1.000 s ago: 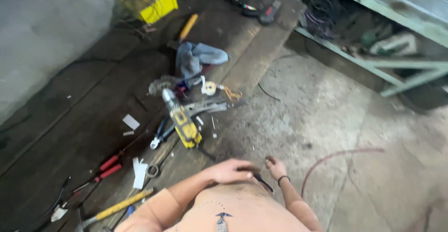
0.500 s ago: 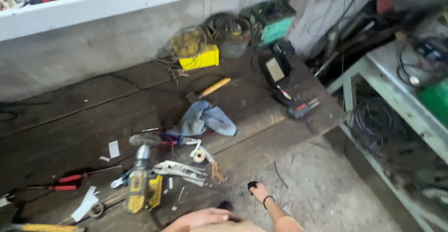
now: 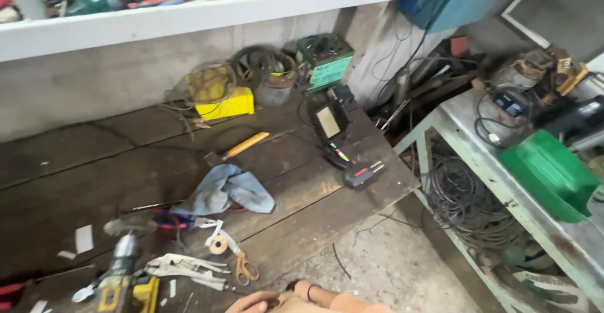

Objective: The person uses a yellow cordless drill to work on a metal component, likely a motor housing, placed on a wooden workbench. They reposition the drill and the metal part multiple times to access different areas for drilling or fastening.

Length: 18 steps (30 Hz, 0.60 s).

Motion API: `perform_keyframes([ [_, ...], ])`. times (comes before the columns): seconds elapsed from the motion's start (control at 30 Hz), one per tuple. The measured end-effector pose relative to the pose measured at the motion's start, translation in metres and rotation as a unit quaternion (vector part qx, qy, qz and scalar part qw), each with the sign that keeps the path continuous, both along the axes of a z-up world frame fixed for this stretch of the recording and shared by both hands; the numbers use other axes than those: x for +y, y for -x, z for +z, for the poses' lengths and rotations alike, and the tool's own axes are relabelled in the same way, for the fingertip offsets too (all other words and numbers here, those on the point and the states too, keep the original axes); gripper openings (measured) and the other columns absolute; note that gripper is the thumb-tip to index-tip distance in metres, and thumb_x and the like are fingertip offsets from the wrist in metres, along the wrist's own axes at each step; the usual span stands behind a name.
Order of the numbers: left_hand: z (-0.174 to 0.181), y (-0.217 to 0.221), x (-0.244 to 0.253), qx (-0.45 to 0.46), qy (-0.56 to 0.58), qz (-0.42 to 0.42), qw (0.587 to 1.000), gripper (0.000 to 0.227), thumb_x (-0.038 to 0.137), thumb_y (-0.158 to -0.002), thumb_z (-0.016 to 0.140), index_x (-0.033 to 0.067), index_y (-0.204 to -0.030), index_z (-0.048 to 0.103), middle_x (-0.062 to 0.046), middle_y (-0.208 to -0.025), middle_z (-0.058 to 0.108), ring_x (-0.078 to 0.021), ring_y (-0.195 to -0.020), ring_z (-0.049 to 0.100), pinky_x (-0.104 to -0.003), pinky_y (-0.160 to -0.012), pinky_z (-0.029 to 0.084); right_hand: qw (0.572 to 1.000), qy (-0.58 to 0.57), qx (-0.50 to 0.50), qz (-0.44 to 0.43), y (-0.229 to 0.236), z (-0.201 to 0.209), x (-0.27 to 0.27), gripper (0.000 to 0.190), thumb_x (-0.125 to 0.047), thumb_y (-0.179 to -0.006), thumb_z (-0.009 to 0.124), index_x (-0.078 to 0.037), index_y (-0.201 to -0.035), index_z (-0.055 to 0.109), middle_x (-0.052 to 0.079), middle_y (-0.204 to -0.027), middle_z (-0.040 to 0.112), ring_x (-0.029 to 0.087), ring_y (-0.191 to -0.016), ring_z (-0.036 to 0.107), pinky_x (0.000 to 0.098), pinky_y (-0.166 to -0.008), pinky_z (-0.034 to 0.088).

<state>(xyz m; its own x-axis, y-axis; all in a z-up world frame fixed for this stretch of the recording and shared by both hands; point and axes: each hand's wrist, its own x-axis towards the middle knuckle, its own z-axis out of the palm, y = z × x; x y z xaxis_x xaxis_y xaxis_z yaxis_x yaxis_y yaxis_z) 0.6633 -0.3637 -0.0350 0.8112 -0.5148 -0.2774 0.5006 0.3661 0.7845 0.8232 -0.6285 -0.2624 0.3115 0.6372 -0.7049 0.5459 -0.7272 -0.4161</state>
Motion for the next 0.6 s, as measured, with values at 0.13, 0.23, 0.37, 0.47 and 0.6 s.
perform_keyframes([
  [0.13, 0.087, -0.006, 0.026, -0.105, -0.098, 0.034, 0.989, 0.044, 0.027, -0.102, 0.058, 0.0004, -0.136, 0.064, -0.011, -0.128, 0.072, -0.0176, -0.122, 0.063, -0.033, -0.109, 0.046, 0.990, 0.005, -0.019, 0.140, 0.015, 0.098, 0.050, 0.035, -0.036, -0.092, 0.060, -0.005, -0.100, 0.073, 0.021, -0.101, 0.072, 0.038, -0.094, 0.068, 0.0485, -0.081, 0.053],
  [0.23, 0.128, -0.004, 0.043, -0.045, -0.087, 0.086, 0.991, 0.042, 0.023, -0.099, 0.062, -0.0037, -0.132, 0.065, -0.017, -0.123, 0.073, -0.0228, -0.116, 0.067, -0.036, -0.104, 0.050, 0.992, 0.027, 0.032, 0.123, 0.043, 0.126, 0.061, 0.036, -0.039, -0.090, 0.061, -0.007, -0.104, 0.074, 0.019, -0.102, 0.074, 0.034, -0.093, 0.070, 0.0464, -0.082, 0.054],
  [0.37, 0.133, 0.018, 0.066, 0.007, -0.094, 0.069, 0.993, 0.042, 0.021, -0.097, 0.062, -0.0028, -0.132, 0.064, -0.014, -0.126, 0.073, -0.0199, -0.121, 0.066, -0.033, -0.105, 0.049, 0.993, 0.051, 0.071, 0.076, -0.016, 0.157, 0.060, 0.039, -0.042, -0.088, 0.062, -0.011, -0.108, 0.074, 0.015, -0.102, 0.076, 0.029, -0.092, 0.072, 0.0436, -0.084, 0.055],
  [0.47, 0.113, 0.034, 0.080, 0.015, -0.053, 0.051, 0.997, 0.043, 0.021, -0.098, 0.060, -0.0029, -0.133, 0.061, -0.013, -0.128, 0.072, -0.0201, -0.122, 0.066, -0.032, -0.106, 0.048, 0.992, 0.060, 0.103, 0.049, -0.058, 0.209, 0.059, 0.041, -0.044, -0.087, 0.063, -0.013, -0.110, 0.074, 0.014, -0.103, 0.077, 0.026, -0.092, 0.073, 0.0422, -0.085, 0.055],
  [0.6, 0.107, 0.035, 0.082, 0.039, -0.032, 0.079, 0.996, 0.044, 0.020, -0.098, 0.060, -0.0040, -0.135, 0.060, -0.014, -0.127, 0.073, -0.0198, -0.120, 0.065, -0.033, -0.106, 0.048, 0.978, -0.185, -0.083, 0.042, -0.165, 0.461, 0.104, 0.037, -0.043, -0.091, 0.065, -0.009, -0.100, 0.075, 0.015, -0.098, 0.074, 0.033, -0.090, 0.071, 0.0457, -0.081, 0.055],
])
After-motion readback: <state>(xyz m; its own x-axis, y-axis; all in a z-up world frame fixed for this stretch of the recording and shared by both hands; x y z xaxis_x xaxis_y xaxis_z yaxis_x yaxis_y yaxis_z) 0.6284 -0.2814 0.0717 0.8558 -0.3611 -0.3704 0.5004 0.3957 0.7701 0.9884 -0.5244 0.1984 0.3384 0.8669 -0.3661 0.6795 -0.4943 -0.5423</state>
